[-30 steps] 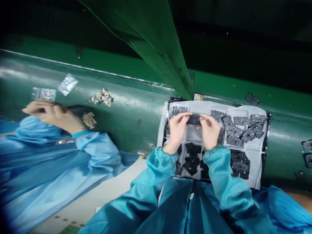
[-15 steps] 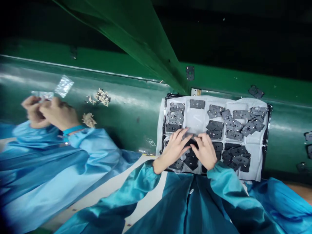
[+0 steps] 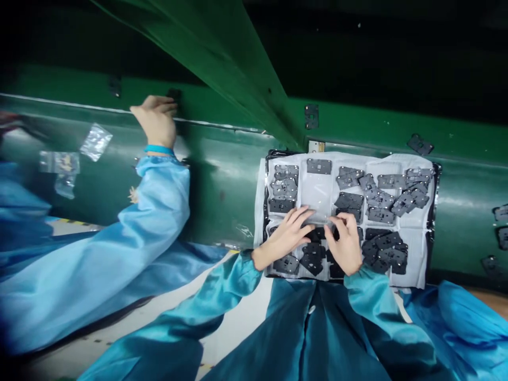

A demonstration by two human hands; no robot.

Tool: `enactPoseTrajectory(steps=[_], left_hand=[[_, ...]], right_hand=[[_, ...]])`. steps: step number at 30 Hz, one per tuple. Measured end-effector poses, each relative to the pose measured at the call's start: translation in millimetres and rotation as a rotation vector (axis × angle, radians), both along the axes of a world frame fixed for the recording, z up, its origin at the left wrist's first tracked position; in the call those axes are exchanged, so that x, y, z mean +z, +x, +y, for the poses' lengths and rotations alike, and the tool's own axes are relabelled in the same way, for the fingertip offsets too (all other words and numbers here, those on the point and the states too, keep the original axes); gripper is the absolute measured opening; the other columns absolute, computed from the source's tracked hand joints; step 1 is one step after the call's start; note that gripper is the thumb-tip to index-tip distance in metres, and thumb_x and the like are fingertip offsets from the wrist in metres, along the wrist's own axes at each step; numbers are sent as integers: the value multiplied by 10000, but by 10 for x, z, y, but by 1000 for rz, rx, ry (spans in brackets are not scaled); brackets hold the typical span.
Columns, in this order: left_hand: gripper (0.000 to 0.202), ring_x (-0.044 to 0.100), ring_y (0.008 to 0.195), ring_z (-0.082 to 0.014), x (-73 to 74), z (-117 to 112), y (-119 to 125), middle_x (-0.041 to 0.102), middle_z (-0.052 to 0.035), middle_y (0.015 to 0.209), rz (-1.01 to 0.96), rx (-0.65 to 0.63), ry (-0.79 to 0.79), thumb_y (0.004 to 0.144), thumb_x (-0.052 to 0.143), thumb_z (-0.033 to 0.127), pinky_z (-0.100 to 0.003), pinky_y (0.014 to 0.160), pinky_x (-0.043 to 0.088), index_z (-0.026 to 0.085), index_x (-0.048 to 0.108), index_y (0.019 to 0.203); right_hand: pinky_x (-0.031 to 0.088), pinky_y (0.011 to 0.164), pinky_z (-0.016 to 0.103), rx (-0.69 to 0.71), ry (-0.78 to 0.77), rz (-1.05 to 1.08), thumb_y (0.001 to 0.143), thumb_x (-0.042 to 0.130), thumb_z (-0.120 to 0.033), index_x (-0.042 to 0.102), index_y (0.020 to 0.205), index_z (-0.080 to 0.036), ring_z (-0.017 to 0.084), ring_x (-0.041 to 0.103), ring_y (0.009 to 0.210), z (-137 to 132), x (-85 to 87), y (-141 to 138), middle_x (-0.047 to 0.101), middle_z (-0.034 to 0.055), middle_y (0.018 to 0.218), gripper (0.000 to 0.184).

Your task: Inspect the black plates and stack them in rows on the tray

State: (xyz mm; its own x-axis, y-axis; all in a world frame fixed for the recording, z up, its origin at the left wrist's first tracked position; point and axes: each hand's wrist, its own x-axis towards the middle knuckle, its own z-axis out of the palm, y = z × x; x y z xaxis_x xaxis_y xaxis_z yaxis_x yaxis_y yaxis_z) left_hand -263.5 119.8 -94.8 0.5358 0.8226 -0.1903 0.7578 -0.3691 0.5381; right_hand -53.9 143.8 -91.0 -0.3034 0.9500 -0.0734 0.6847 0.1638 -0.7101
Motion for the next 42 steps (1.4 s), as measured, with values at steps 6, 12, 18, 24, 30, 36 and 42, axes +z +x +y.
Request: enactPoseTrajectory(steps=[6,12,18,24,30,36,42], left_hand=[[84,316,1441,-325,83,72,-80,539,-149,1369,-227,159,-31,887,623,212,-582,1156,302,160,581,938],[195,656,618,-134,257,233,-15,626,10,696,-699,701,-512,934,552,372,-244,578,522,178,540,937],[309,406,334,-25,294,433,191,520,74,572,-1010,951,-656,817,702,402,-160,348,288,154,605,974],[280,395,342,-21,486,520,294,564,41,615,-1141,1138,-638,839,663,393,-168,334,261,161,684,994],[176,378,412,-36,490,572,410,599,18,625,-1128,1354,-487,835,593,285,-170,380,278,169,725,822],[197,468,517,-68,82,867,310,693,-25,823,-954,1286,-358,859,549,260,-189,464,382,167,722,885],[251,602,811,-133,92,938,-105,646,-82,1127,-432,1076,118,917,539,241,-268,753,500,173,633,1139]], right_hand=[[515,906,399,-109,-32,20,916,581,-301,657,1104,-223,232,584,1038,65,228,37,545,98,1099,217],[540,783,360,0,-363,295,978,459,-349,533,1254,-225,178,638,777,111,166,-156,646,44,894,312],[505,536,264,-343,-505,580,940,526,-425,597,1075,-228,93,443,408,334,228,-385,432,-98,510,249],[349,380,214,-451,-439,592,903,574,-427,648,975,-210,94,455,403,464,362,-479,526,-54,536,240],[386,386,231,-559,-413,634,872,581,-387,699,922,-210,111,516,452,443,291,-561,609,-10,652,219],[431,440,236,-510,-343,610,843,587,-359,725,943,-200,98,510,475,822,-117,-650,673,1,743,232],[512,679,306,-329,-20,196,865,606,-353,709,1038,-174,130,564,641,1113,-156,-447,699,74,982,269]])
